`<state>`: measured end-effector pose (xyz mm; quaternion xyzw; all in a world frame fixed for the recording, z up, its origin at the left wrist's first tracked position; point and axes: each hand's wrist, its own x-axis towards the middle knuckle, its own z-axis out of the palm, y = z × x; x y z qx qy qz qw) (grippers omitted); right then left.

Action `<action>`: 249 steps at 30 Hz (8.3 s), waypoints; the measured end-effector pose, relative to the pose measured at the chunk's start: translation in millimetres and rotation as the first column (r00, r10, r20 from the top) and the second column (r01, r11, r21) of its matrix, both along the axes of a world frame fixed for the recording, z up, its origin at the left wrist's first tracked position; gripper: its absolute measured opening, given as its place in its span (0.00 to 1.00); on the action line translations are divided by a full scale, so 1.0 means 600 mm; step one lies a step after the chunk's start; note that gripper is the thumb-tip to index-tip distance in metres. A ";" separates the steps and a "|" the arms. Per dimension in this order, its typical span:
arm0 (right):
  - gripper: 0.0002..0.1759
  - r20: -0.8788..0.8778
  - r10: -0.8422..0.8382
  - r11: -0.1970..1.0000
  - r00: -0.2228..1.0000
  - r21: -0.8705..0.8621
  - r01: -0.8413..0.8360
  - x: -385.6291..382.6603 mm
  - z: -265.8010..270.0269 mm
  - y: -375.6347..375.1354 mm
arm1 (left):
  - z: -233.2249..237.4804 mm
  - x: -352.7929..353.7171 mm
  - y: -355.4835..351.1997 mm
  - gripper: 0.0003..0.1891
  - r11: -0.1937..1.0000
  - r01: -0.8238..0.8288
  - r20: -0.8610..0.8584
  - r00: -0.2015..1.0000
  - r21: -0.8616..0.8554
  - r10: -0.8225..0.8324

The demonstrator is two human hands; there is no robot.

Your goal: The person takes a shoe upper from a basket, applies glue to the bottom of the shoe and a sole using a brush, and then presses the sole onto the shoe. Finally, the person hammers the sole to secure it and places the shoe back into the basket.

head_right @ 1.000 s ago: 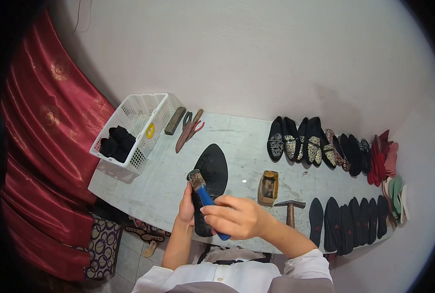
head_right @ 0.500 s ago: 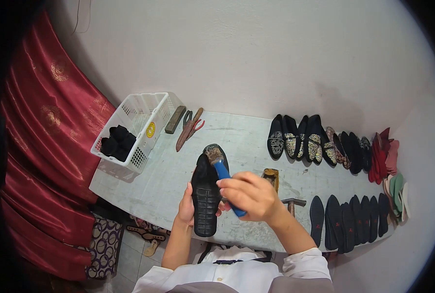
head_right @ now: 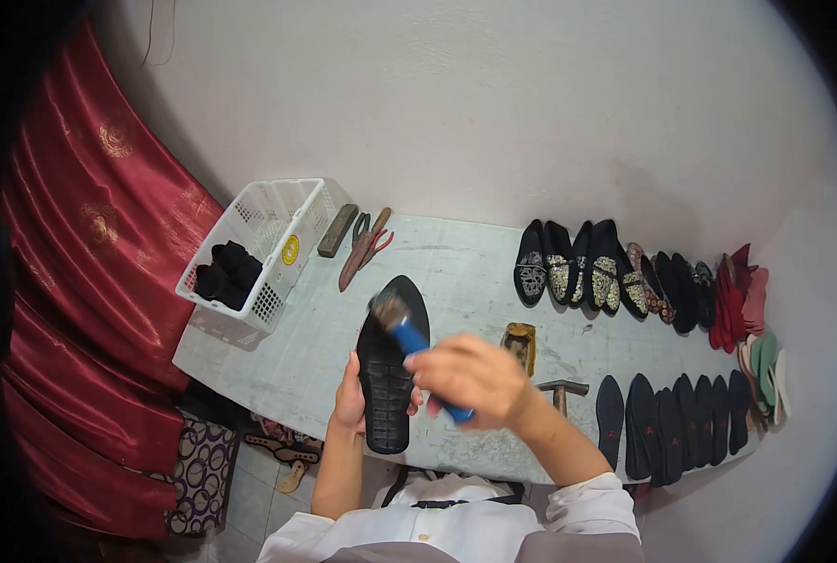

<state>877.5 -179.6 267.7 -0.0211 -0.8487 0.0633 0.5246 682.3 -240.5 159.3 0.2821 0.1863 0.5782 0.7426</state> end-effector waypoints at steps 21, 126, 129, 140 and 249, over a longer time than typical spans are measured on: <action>0.21 -0.060 -0.088 0.995 0.994 -0.059 0.084 0.001 -0.001 0.006 | -0.001 0.012 0.005 0.43 1.000 0.024 -0.022 0.999 0.017 -0.023; 0.15 0.095 0.187 0.982 0.978 -0.036 -0.184 -0.035 -0.071 -0.057 | -0.013 -0.027 -0.005 0.38 0.987 -0.096 0.086 0.990 -0.128 0.108; 0.14 -0.034 0.083 0.973 0.996 -0.215 -0.089 0.008 -0.074 -0.038 | -0.016 -0.024 -0.006 0.39 0.980 -0.140 0.126 0.979 -0.142 0.159; 0.06 0.297 -0.608 0.440 0.737 -0.647 0.623 0.138 -0.263 0.066 | -0.043 -0.037 -0.001 0.33 0.987 -0.133 0.231 0.961 -0.090 0.151; 0.12 0.108 0.020 0.981 0.994 0.188 -0.040 -0.027 -0.012 -0.026 | 0.025 -0.014 -0.006 0.30 0.965 -0.239 0.111 0.962 -0.107 0.250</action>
